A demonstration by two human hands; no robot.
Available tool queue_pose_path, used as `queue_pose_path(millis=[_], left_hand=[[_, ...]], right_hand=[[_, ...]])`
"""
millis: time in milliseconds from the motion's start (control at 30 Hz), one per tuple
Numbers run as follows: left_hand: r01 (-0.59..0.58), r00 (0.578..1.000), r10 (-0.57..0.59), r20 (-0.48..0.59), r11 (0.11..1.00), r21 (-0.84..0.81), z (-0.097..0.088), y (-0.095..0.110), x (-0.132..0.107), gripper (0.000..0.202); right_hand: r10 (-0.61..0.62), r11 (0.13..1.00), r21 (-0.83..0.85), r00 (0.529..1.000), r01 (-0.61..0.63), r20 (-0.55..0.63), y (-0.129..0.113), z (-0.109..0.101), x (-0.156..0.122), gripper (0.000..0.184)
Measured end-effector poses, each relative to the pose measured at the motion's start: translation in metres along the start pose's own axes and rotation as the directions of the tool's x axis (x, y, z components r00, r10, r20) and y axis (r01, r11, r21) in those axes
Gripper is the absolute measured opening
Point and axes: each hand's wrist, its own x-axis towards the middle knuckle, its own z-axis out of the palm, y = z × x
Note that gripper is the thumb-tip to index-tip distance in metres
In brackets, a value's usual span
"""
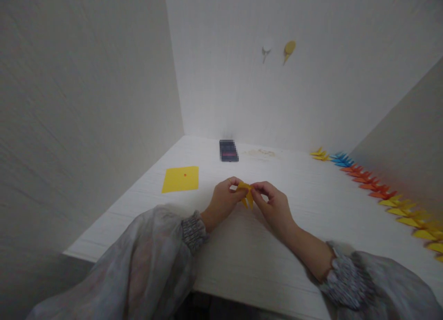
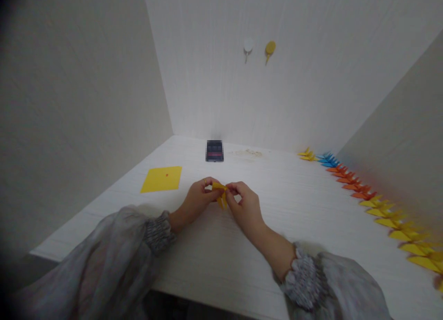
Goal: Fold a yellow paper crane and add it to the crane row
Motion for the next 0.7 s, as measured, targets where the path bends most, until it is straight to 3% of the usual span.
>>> queue_pose_path(millis=[167, 333, 700], left_hand=[[-0.027, 0.999, 0.027, -0.034, 1.0, 0.008, 0.0004, -0.0003, 0.0016, 0.028], [-0.074, 0.993, 0.077, -0.088, 0.997, 0.029, -0.0003, 0.0008, 0.0014, 0.029], [-0.068, 0.985, 0.07, -0.155, 0.998, 0.019, 0.0013, 0.0075, 0.001, 0.021]], right_hand=[[-0.073, 0.992, -0.107, 0.996, 0.068, -0.042, -0.0059, 0.0026, -0.001, 0.016], [-0.125, 0.984, -0.125, 0.992, 0.127, 0.019, -0.0065, 0.0048, -0.0033, 0.022], [-0.281, 0.957, -0.055, 0.957, 0.285, 0.077, -0.0066, 0.0041, -0.0049, 0.037]])
